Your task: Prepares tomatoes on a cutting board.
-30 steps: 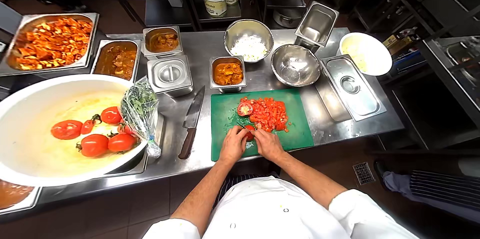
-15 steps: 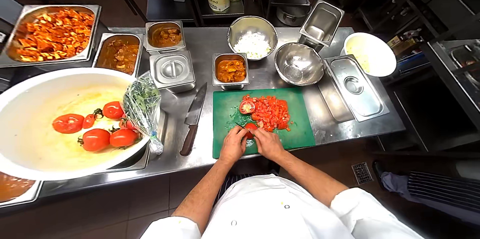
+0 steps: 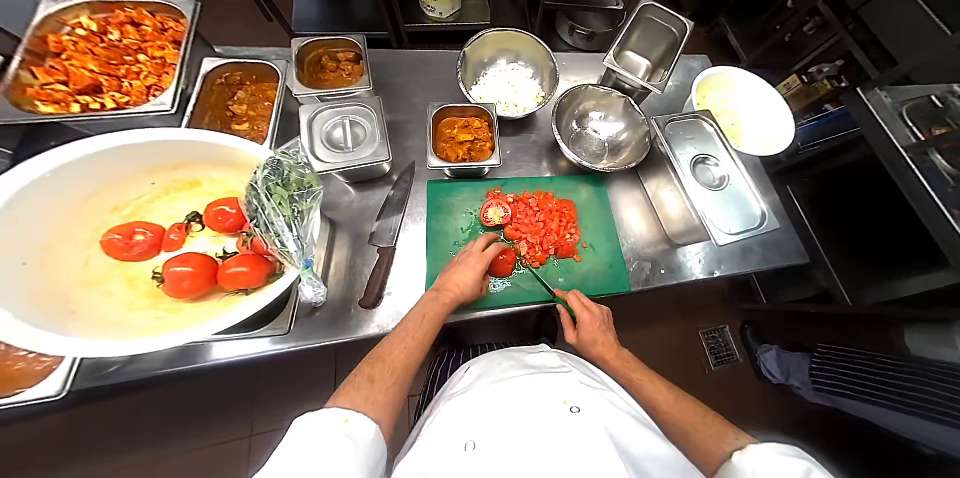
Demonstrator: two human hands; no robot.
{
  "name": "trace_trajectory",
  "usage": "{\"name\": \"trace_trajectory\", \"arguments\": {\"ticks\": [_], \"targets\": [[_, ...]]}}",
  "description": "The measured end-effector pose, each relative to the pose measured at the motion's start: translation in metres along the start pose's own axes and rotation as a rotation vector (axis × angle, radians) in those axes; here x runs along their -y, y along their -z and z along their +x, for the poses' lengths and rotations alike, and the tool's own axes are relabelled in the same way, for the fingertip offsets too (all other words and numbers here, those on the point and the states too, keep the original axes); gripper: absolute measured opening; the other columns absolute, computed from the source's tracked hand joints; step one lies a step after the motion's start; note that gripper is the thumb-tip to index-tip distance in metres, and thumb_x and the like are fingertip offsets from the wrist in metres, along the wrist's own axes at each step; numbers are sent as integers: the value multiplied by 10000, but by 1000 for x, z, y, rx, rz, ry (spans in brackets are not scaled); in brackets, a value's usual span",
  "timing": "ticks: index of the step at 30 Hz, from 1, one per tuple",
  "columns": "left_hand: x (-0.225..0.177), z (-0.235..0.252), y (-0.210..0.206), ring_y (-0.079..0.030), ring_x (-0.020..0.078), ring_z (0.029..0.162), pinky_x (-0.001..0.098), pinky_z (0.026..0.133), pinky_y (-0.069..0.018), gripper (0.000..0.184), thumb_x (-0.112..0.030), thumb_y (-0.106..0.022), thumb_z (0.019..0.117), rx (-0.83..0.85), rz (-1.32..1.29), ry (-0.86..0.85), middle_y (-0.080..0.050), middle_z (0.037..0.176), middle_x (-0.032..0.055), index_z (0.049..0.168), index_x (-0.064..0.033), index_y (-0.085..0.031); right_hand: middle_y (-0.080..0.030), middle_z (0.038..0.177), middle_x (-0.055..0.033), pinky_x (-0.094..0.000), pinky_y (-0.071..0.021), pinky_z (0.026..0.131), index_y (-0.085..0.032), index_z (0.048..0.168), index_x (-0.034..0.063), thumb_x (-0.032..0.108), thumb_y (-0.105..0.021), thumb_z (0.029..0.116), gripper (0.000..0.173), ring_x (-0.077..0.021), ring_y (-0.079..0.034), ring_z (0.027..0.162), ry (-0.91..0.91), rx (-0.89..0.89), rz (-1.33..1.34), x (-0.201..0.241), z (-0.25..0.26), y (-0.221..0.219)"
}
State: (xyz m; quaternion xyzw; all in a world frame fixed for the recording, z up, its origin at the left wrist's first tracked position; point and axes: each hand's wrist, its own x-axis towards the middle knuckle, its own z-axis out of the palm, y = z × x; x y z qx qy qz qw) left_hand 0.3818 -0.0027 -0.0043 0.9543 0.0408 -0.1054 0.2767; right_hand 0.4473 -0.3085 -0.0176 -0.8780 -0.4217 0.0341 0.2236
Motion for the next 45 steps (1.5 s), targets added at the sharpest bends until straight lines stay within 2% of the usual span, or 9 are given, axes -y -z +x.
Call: {"name": "trace_trajectory", "arguments": {"ticks": [4, 10, 12, 15, 21, 30, 33, 36, 45], "targets": [[-2, 19, 11, -586, 277, 1268, 460, 1069, -508, 660, -133, -801, 805, 111, 101, -31, -591, 1414, 40, 1423, -216, -585, -756, 987, -17, -402, -612, 615, -743, 1182, 137, 224, -589, 961, 283, -183, -736, 766, -22, -61, -44, 21, 22, -15], [-13, -6, -7, -677, 283, 1048, 513, 888, -584, 678, -444, -894, 733, -132, -106, 382, -649, 1186, 113, 1277, -135, -632, -753, 1055, -51, -469, -601, 674, -704, 1272, 167, 254, -530, 999, 336, -255, -740, 837, -74, 220, -109, 27, 42, -18], [-16, -11, -16, -684, 295, 1010, 518, 849, -595, 681, -451, -903, 734, -240, -136, 381, -643, 1190, 131, 1269, -124, -639, -757, 1029, -41, -453, -604, 650, -724, 1233, 155, 238, -556, 985, 311, -236, -741, 810, -32, 146, -92, 27, 44, -18], [-13, -11, -24, -651, 282, 1113, 487, 940, -576, 551, -383, -857, 806, -301, -121, 247, -628, 1259, 108, 1265, -146, -665, -753, 1008, -27, -424, -602, 617, -726, 1225, 163, 239, -567, 987, 296, -205, -733, 768, 64, 73, -99, 32, 59, -22], [-5, -4, -24, -643, 268, 1140, 472, 973, -560, 437, -352, -821, 843, -275, -100, 184, -644, 1235, 98, 1231, -193, -699, -732, 981, -60, -459, -598, 627, -705, 1256, 148, 216, -554, 1008, 299, -246, -724, 770, 103, 161, -101, 53, 103, -30], [-4, -9, -35, -642, 254, 1130, 452, 969, -566, 556, -410, -870, 799, -371, -138, 201, -637, 1242, 86, 1260, -163, -681, -729, 924, -60, -444, -583, 590, -695, 1281, 149, 216, -514, 1009, 333, -244, -715, 717, 161, 286, -116, 7, 31, -4], [-4, -18, -41, -633, 258, 1161, 445, 967, -577, 609, -365, -876, 774, -424, -133, 164, -594, 1302, 112, 1286, -138, -637, -737, 916, -44, -415, -591, 583, -722, 1233, 129, 222, -535, 1000, 313, -211, -718, 704, 164, 162, -78, 11, 32, -2], [0, -21, -54, -617, 287, 1158, 450, 982, -550, 425, -302, -809, 838, -473, -80, 103, -619, 1269, 117, 1212, -132, -699, -731, 908, -32, -395, -592, 573, -732, 1205, 124, 215, -570, 988, 286, -190, -710, 695, 178, 39, -60, 31, 53, -13], [3, -17, -53, -614, 264, 1132, 427, 972, -542, 287, -312, -768, 882, -455, -49, 92, -633, 1240, 81, 1147, -208, -733, -723, 993, -74, -469, -589, 631, -687, 1256, 136, 182, -543, 997, 300, -261, -718, 780, 120, 300, -111, 61, 95, -17]]}}
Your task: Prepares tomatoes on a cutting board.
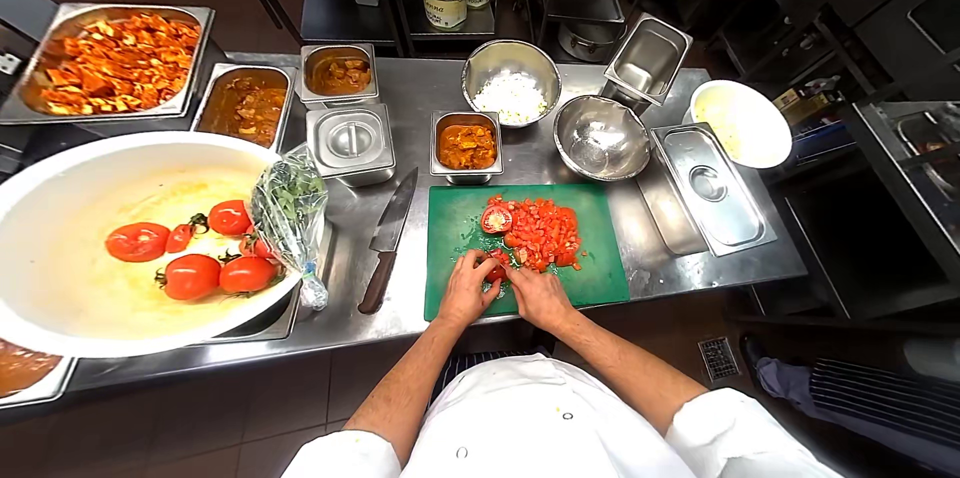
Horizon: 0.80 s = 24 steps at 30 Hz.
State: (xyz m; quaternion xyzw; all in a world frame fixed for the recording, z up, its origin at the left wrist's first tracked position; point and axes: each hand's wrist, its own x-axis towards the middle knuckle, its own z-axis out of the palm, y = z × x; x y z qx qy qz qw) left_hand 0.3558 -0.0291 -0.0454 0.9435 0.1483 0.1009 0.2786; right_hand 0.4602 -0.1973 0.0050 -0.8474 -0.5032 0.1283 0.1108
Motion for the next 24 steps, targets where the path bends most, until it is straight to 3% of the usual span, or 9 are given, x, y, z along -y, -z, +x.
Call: {"name": "trace_trajectory", "arguments": {"ticks": [3, 5, 9, 11, 17, 22, 24], "targets": [[1, 1, -1, -614, 269, 1128, 430, 965, -543, 271, -306, -763, 893, -5, -16, 9, -629, 1241, 83, 1146, -213, -731, -728, 1046, -82, -492, -591, 689, -668, 1295, 146, 220, -490, 1028, 329, -280, -726, 845, -34, 109, 41, -17, -40, -5], [2, 0, -3, -616, 275, 1136, 437, 979, -541, 297, -303, -775, 889, -21, -39, 21, -628, 1243, 95, 1161, -194, -727, -742, 1057, -77, -481, -597, 691, -674, 1323, 151, 237, -480, 1033, 360, -271, -735, 844, -32, 83, 52, -28, -59, -8], [0, -7, -3, -626, 263, 1159, 428, 964, -570, 471, -322, -820, 828, -83, -66, 46, -598, 1283, 124, 1229, -121, -680, -735, 924, -48, -406, -595, 594, -725, 1232, 127, 219, -533, 1005, 311, -204, -719, 719, 33, -177, 55, -28, -65, -11], [1, -11, -6, -621, 270, 1153, 429, 971, -555, 373, -266, -775, 837, -106, -59, 16, -626, 1238, 117, 1174, -120, -706, -728, 908, -33, -385, -594, 576, -734, 1207, 127, 213, -559, 994, 288, -185, -710, 698, 57, -264, 50, -16, -48, -12], [-1, -9, -9, -623, 287, 1153, 449, 993, -534, 268, -233, -749, 864, -132, -31, 10, -657, 1216, 106, 1111, -132, -736, -733, 1042, -74, -468, -602, 653, -697, 1245, 127, 182, -569, 989, 292, -258, -729, 806, -2, -79, 57, 11, 7, -11], [1, -9, -13, -622, 278, 1154, 442, 997, -533, 296, -226, -750, 858, -156, -60, 32, -655, 1209, 106, 1127, -106, -721, -732, 1029, -102, -482, -591, 664, -659, 1333, 128, 213, -485, 1030, 359, -290, -728, 808, -5, 91, 51, -14, -48, -16], [1, -13, -14, -637, 279, 1150, 448, 996, -549, 306, -221, -767, 858, -187, -91, 41, -659, 1186, 119, 1117, -73, -698, -735, 1010, -88, -458, -597, 656, -675, 1319, 129, 225, -483, 1031, 360, -267, -730, 797, 2, 52, 32, -18, -64, -10]]}}
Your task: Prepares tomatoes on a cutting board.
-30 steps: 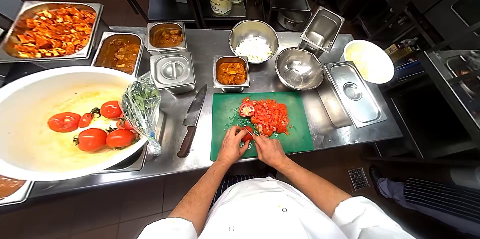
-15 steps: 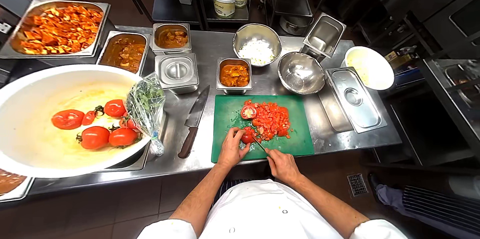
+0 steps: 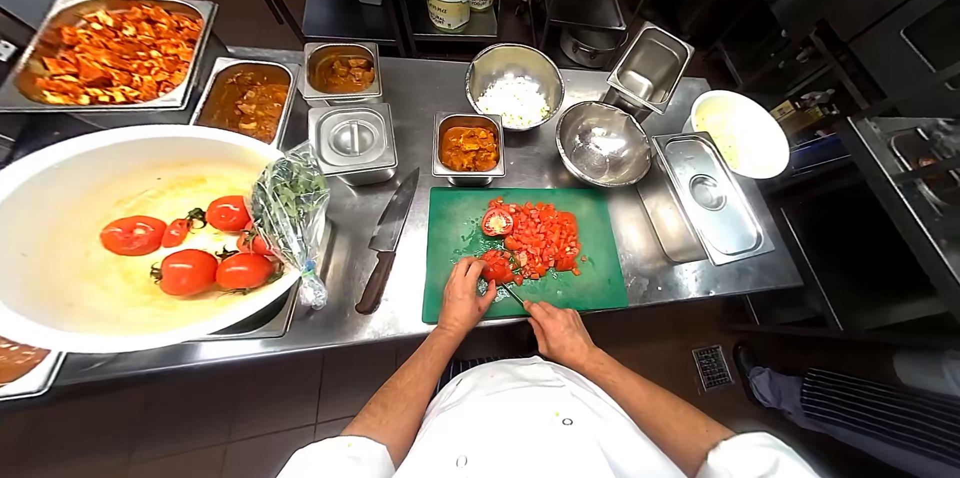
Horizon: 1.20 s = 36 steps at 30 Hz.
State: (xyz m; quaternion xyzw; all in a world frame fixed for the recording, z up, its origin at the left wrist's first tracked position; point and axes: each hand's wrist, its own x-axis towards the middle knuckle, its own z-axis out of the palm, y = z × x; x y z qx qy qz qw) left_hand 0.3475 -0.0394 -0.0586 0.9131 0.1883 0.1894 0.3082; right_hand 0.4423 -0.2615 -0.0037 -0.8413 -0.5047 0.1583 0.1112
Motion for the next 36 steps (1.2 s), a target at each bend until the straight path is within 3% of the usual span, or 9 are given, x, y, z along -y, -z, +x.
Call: {"name": "trace_trajectory", "arguments": {"ticks": [3, 5, 10, 16, 22, 29, 33, 36], "targets": [[1, -6, -2, -647, 269, 1100, 430, 962, -558, 239, -210, -742, 862, -39, 8, -22, -671, 1135, 105, 1059, -76, -718, -729, 939, -64, -414, -594, 590, -711, 1261, 119, 211, -524, 1011, 325, -224, -717, 714, 43, -183, -4, 5, 4, 2], [1, -7, -3, -649, 262, 1082, 420, 947, -557, 198, -192, -724, 876, -38, 20, -42, -683, 1131, 89, 1048, -95, -737, -725, 934, -61, -412, -594, 594, -716, 1244, 119, 198, -550, 1001, 304, -221, -713, 715, 63, -209, 4, 13, 25, -1], [-1, -6, -4, -653, 264, 1080, 425, 949, -552, 165, -187, -709, 898, -39, 32, -35, -691, 1139, 93, 1034, -98, -740, -723, 1000, -83, -451, -601, 636, -700, 1264, 121, 159, -583, 982, 307, -254, -721, 782, 72, -139, 12, 26, 70, -6], [0, -1, -4, -646, 256, 1092, 416, 960, -541, 197, -200, -687, 905, -6, 57, -27, -695, 1152, 72, 1073, -118, -747, -714, 1029, -137, -488, -587, 655, -601, 1409, 106, 174, -482, 1024, 409, -313, -719, 784, 38, 108, -21, 9, 18, -3], [-5, 18, 7, -616, 276, 1128, 449, 982, -518, 189, -237, -648, 930, 116, 191, 33, -685, 1167, 49, 1069, -151, -742, -704, 915, -65, -401, -583, 560, -697, 1250, 132, 149, -554, 964, 320, -226, -698, 686, 87, -178, -129, 0, 29, -15], [9, 15, 20, -599, 265, 1190, 448, 1019, -514, 206, -213, -692, 878, 178, 164, -34, -673, 1195, 46, 1076, -180, -739, -732, 942, -51, -417, -582, 552, -723, 1224, 143, 196, -547, 981, 304, -225, -711, 684, -54, -226, -121, 3, 13, -13], [3, 18, 23, -631, 257, 1082, 446, 940, -538, 168, -225, -632, 963, 243, 201, -16, -694, 1081, 40, 1076, -192, -752, -725, 927, -43, -401, -579, 534, -725, 1202, 142, 193, -559, 971, 289, -212, -702, 664, -18, -290, -127, 13, 27, -14], [-3, 19, 19, -654, 243, 1030, 422, 921, -554, 150, -222, -641, 960, 220, 207, -3, -705, 1020, 40, 1036, -171, -759, -721, 930, -54, -412, -577, 545, -718, 1235, 145, 183, -569, 964, 311, -224, -701, 676, 4, -237, -113, 22, 46, -14]]}}
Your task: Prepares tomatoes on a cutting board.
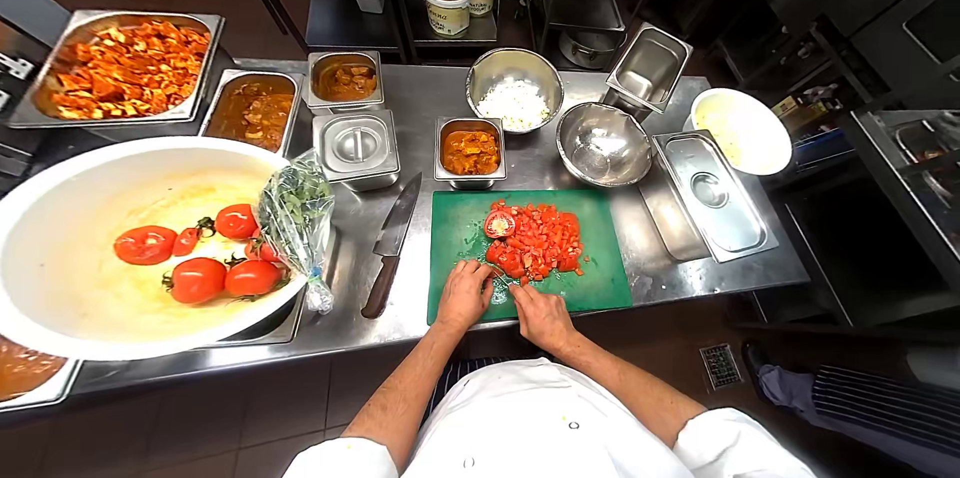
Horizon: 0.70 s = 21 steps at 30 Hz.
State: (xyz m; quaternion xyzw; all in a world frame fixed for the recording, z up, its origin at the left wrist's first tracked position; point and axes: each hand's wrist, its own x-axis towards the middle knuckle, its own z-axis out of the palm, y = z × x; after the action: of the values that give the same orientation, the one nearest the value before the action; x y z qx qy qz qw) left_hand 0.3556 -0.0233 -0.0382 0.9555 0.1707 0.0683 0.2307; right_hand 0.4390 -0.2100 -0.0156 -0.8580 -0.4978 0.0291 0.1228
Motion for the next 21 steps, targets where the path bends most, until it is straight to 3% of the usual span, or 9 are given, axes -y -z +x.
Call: {"name": "trace_trajectory", "arguments": {"ticks": [4, 10, 14, 17, 21], "targets": [[-1, 2, -4, -663, 235, 979, 408, 877, -566, 132, -224, -652, 947, -26, 0, 26, -704, 966, 36, 994, -162, -759, -713, 1029, -89, -460, -592, 619, -668, 1316, 139, 174, -538, 993, 351, -270, -716, 767, -19, 156, 57, 3, 21, -4], [-2, 5, 2, -677, 229, 971, 417, 888, -570, 128, -213, -694, 926, -25, -46, 54, -713, 970, 44, 1007, -144, -765, -719, 1011, -113, -462, -594, 621, -644, 1353, 118, 196, -486, 1026, 372, -283, -721, 749, 9, 230, 89, -22, -40, 13], [1, 1, 5, -679, 223, 973, 415, 880, -576, 118, -176, -708, 890, -35, -77, 39, -712, 972, 35, 988, -134, -758, -732, 1032, -82, -456, -602, 630, -676, 1292, 127, 200, -529, 1010, 326, -257, -727, 766, -20, 149, 129, -5, -9, 13], [-2, 2, 6, -679, 234, 990, 421, 892, -574, 92, -169, -710, 905, -3, -37, 53, -718, 988, 44, 966, -122, -761, -723, 1061, -82, -477, -595, 649, -658, 1285, 132, 182, -560, 989, 316, -272, -723, 807, -36, 222, 126, 10, 22, 4], [-1, 5, 7, -684, 224, 992, 423, 894, -577, 89, -179, -727, 894, 15, -27, 72, -722, 997, 43, 958, -126, -758, -712, 1060, -112, -493, -585, 640, -601, 1381, 135, 174, -485, 1021, 380, -301, -717, 795, 23, 305, 113, -10, -10, 7]]}}
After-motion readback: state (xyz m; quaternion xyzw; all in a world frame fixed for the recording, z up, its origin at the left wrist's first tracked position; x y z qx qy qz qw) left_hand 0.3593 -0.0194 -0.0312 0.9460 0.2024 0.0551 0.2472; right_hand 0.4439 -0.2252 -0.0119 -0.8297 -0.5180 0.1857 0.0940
